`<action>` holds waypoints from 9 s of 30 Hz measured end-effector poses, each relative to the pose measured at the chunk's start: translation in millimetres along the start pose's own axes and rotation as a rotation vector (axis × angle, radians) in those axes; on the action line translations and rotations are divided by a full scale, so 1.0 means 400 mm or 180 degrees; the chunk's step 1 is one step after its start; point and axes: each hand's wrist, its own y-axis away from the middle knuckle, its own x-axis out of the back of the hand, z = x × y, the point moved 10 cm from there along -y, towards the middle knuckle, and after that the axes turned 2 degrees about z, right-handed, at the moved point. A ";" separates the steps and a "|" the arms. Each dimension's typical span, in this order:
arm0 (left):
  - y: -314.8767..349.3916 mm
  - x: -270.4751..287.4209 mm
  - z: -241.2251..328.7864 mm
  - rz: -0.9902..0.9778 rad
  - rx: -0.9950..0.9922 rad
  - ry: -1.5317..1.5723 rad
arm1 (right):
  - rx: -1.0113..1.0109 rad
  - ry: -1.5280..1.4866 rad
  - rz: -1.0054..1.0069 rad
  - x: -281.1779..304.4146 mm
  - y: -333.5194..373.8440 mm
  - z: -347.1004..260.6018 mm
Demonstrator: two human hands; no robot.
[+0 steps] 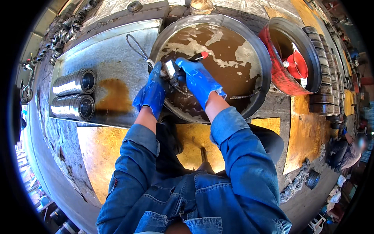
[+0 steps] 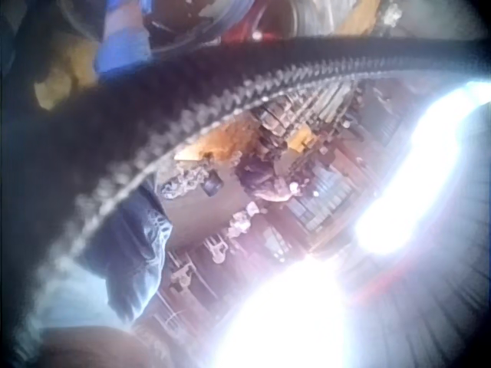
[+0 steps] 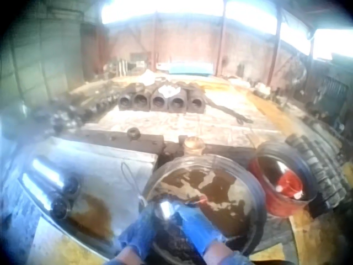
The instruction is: The person uses a brush to scrub a metal cable submerged in a bucket of dark liquid. They repeatedly dip the cable into the liquid and scrub it with the brush to remove dirt or grime.
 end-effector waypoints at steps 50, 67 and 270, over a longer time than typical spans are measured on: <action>-0.015 0.152 0.050 -0.0524 -0.0879 -0.2335 | 0.2981 0.4436 -0.0945 -0.158 0.305 -0.085; -0.041 0.104 0.018 -0.0766 0.0005 -0.0156 | 0.2123 0.5829 -0.1012 0.011 0.226 0.156; 0.107 -0.207 0.202 -0.1287 -0.1197 0.0255 | 0.2449 0.4969 -0.0174 0.068 0.324 0.092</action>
